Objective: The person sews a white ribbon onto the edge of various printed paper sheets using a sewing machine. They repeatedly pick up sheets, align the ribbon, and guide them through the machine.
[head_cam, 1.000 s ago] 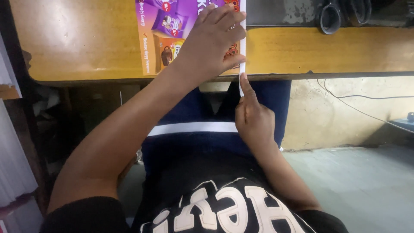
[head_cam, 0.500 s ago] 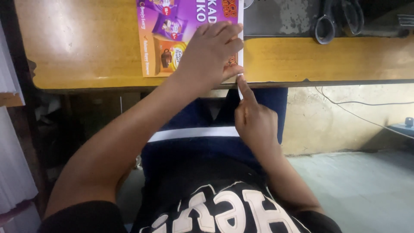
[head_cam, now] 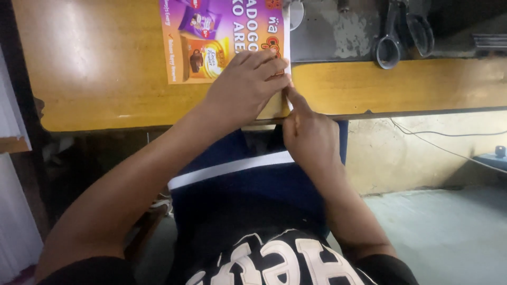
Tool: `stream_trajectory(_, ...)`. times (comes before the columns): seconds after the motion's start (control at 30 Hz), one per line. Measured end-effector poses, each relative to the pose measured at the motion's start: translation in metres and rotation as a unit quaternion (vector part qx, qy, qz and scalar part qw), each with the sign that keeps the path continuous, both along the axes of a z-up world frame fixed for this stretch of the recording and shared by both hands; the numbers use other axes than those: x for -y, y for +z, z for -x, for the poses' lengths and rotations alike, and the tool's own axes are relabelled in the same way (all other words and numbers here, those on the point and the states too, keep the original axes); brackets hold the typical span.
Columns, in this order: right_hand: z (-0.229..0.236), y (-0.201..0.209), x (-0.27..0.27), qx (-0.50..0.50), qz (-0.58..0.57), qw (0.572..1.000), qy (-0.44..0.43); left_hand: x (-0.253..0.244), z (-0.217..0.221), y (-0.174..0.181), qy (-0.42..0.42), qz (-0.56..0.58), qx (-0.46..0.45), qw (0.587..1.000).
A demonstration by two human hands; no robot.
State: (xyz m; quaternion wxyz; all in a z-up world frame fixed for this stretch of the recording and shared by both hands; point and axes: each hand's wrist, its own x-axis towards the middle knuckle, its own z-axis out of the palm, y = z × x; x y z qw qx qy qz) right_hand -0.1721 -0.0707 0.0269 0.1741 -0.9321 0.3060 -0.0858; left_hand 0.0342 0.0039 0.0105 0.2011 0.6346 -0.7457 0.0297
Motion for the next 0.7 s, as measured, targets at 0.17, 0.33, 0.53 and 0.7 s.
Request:
stream_trajectory(0.17,-0.012,0.001,0.009,0.004,0.011,1.000,0.004,0.007,-0.010,-0.001,0.010,-0.033,-0.023,0.999)
stream_trajectory(0.33,-0.026,-0.001,0.021,0.004,0.012,1.000,0.003,0.021,-0.023,0.001,0.011,-0.040,-0.025,0.999)
stream_trajectory(0.53,-0.043,-0.001,0.036,-0.025,-0.024,0.999,-0.014,0.032,-0.035,-0.008,0.024,-0.042,-0.002,0.999)
stream_trajectory(0.7,-0.059,-0.004,0.047,-0.037,-0.023,0.999,-0.021,0.042,-0.046,0.000,0.045,-0.038,-0.040,0.997)
